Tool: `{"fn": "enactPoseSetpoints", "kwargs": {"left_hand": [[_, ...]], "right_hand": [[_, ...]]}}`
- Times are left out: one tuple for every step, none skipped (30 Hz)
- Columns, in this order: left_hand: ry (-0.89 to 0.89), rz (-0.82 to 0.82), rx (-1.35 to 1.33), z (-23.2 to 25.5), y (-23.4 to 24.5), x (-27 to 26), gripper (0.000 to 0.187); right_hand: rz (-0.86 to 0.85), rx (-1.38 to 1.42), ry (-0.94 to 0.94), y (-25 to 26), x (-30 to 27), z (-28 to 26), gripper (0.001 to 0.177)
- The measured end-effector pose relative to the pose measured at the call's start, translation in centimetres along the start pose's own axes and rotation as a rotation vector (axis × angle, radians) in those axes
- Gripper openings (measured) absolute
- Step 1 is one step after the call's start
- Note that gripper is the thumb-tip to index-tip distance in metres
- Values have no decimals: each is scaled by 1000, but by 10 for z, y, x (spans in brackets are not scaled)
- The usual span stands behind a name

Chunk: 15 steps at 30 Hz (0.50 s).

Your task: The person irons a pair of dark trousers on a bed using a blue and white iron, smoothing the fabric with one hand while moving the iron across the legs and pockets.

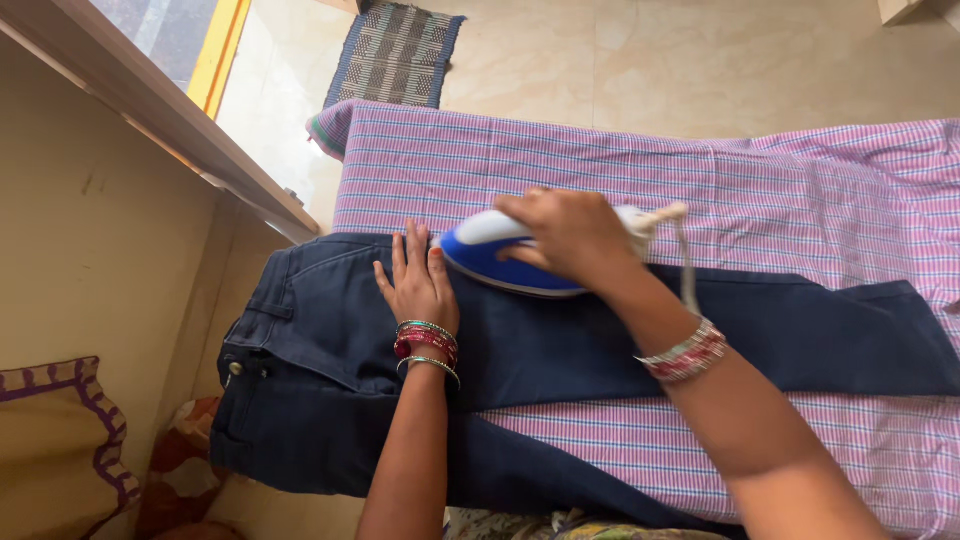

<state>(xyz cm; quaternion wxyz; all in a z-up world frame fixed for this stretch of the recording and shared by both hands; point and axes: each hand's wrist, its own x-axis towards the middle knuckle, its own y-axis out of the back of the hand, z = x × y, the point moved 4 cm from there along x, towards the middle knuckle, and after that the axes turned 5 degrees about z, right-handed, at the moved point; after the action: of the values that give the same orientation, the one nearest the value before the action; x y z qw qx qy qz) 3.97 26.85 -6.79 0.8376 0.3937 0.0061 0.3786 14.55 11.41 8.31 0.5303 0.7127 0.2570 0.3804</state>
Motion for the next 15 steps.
{"fn": "enactPoseSetpoints", "kwargs": {"left_hand": [[-25, 45, 6, 0, 1, 0, 59], [-51, 90, 11, 0, 2, 1, 59], [-55, 95, 13, 0, 2, 1, 59], [-19, 75, -12, -2, 2, 1, 62], [19, 57, -40, -3, 2, 2, 65], [16, 65, -40, -2, 4, 2, 65], [13, 62, -22, 0, 5, 2, 65], [10, 59, -3, 1, 6, 3, 66], [9, 59, -7, 2, 7, 3, 66], [14, 60, -18, 3, 8, 3, 67], [21, 62, -29, 4, 9, 3, 67], [22, 62, -33, 5, 9, 4, 67], [35, 51, -25, 5, 8, 5, 67], [49, 40, -17, 5, 8, 4, 66], [47, 38, -20, 5, 9, 4, 66]], "right_hand": [[-11, 10, 27, -4, 9, -7, 56], [-22, 20, 54, -6, 14, -10, 58], [-16, 20, 57, -5, 16, -9, 58], [-16, 12, 94, -5, 16, -9, 57], [-16, 2, 133, -5, 16, -9, 57], [-10, 0, 138, -5, 13, -6, 57], [-17, -19, 166, -3, 8, 0, 58], [-23, -39, 193, -2, 2, 7, 59], [-24, -43, 192, 1, -7, 19, 59], [-55, -57, 171, 4, -17, 33, 57], [-88, -70, 152, 7, -28, 49, 55], [-54, -38, 148, 14, -41, 64, 55], [-22, -5, 142, 22, -55, 80, 56], [-33, -17, 126, 28, -70, 96, 56], [-41, -31, 108, 36, -84, 111, 56]]}}
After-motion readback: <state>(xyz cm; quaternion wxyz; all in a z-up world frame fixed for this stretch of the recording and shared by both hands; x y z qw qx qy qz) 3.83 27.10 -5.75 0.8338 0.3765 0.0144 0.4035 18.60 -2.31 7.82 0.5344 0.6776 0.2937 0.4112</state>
